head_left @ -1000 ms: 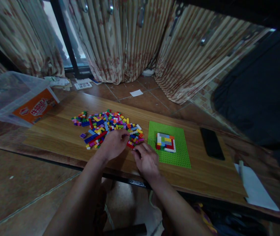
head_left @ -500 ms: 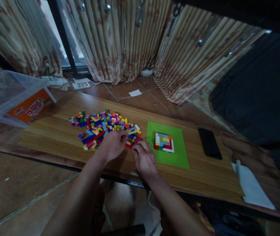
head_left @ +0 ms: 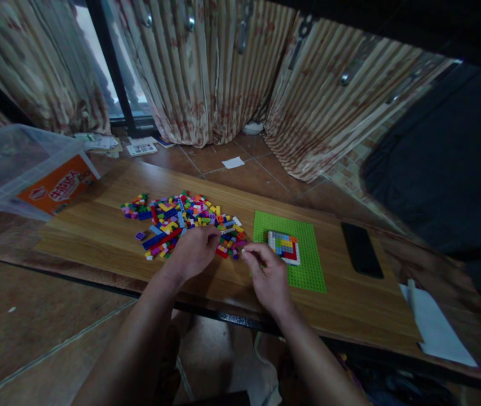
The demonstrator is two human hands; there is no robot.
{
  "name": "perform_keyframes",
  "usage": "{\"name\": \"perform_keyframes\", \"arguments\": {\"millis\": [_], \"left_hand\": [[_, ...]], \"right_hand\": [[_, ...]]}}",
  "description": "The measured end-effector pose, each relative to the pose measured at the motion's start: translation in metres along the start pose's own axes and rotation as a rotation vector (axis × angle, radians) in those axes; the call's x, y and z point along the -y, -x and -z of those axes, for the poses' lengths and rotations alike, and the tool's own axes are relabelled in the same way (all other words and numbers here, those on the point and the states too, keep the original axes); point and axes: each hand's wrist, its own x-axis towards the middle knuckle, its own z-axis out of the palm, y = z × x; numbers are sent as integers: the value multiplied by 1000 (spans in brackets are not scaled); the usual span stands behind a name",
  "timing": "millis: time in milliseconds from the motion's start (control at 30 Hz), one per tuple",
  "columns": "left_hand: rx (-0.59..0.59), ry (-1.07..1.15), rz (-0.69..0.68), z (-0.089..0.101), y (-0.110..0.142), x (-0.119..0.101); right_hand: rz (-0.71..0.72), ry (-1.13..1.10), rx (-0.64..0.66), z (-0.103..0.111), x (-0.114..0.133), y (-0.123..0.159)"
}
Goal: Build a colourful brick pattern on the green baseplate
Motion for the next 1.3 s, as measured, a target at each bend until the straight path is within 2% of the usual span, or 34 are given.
{"name": "perform_keyframes", "arguments": {"millis": [167, 367, 533, 633, 800, 1300], "left_hand": [[-1, 4, -3, -4, -1, 3], [-12, -7, 16, -9, -2, 4], [8, 22, 1, -9, -3, 2], [5, 27, -14, -10, -3, 1], [6, 15, -15, -10, -3, 0], [11, -25, -17, -10, -3, 0]], "right_hand": [[37, -49, -59, 22, -10, -4], [18, 5, -173, 67, -41, -10], [4, 117, -35, 89, -56, -7], [5, 207, 18, 91, -59, -6], [14, 273, 18, 88, -59, -7], [44, 292, 16, 86, -59, -9]]}}
